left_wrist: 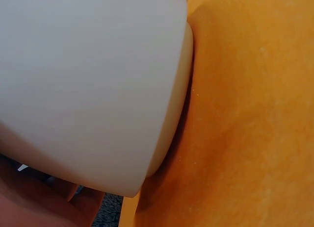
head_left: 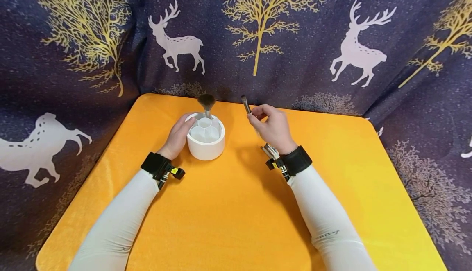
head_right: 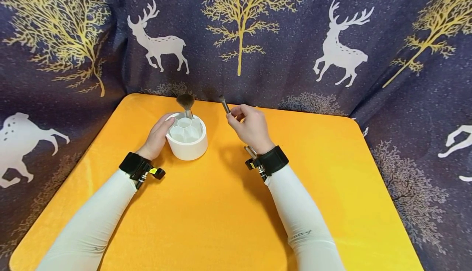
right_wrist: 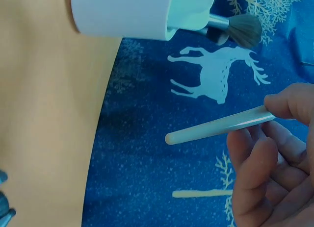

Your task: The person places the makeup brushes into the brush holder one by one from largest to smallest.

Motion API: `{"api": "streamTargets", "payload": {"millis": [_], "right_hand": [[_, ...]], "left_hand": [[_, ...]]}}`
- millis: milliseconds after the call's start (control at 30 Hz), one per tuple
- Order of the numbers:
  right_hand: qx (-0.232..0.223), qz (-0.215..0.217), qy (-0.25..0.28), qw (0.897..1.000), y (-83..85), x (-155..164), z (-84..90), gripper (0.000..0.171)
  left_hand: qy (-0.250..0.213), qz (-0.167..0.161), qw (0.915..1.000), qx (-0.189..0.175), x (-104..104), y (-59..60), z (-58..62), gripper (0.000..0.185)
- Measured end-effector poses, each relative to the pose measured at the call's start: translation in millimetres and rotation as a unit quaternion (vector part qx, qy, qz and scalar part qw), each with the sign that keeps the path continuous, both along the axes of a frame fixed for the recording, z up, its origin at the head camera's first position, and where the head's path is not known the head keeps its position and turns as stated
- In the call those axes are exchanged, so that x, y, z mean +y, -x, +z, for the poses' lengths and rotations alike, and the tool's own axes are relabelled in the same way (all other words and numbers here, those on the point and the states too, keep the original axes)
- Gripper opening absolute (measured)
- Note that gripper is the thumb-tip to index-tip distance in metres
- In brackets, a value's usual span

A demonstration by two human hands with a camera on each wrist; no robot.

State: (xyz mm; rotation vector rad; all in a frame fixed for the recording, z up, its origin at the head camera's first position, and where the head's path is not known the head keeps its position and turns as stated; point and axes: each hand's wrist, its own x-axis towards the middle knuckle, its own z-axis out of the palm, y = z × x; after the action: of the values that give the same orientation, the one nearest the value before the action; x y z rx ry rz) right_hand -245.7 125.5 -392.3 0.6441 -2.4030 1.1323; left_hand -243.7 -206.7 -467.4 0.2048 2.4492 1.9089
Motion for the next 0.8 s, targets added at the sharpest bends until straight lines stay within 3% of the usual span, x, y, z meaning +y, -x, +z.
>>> {"api": "streamTargets", "payload": {"millis": [233, 567, 800], "right_hand": [[0.017, 0.017, 0.008, 1.000, 0.0, -15.5, 1.4, 0.012], [0.073, 0.053, 0.021, 0.996, 3.7, -36.4, 0.3, 0.011], [0.080, 0.066, 0.029, 0.994, 4.9, -49.2, 1.9, 0.011]], "left_hand": [[0.001, 0.001, 1.0000, -0.003, -0.3, 0.4, -0.7, 0.069], [0.004, 0.001, 1.0000, -0.005, 0.5, 0.2, 0.4, 0.070], [0.005, 0.003, 0.9999, -0.010, 0.7, -1.1, 1.7, 0.070]]}}
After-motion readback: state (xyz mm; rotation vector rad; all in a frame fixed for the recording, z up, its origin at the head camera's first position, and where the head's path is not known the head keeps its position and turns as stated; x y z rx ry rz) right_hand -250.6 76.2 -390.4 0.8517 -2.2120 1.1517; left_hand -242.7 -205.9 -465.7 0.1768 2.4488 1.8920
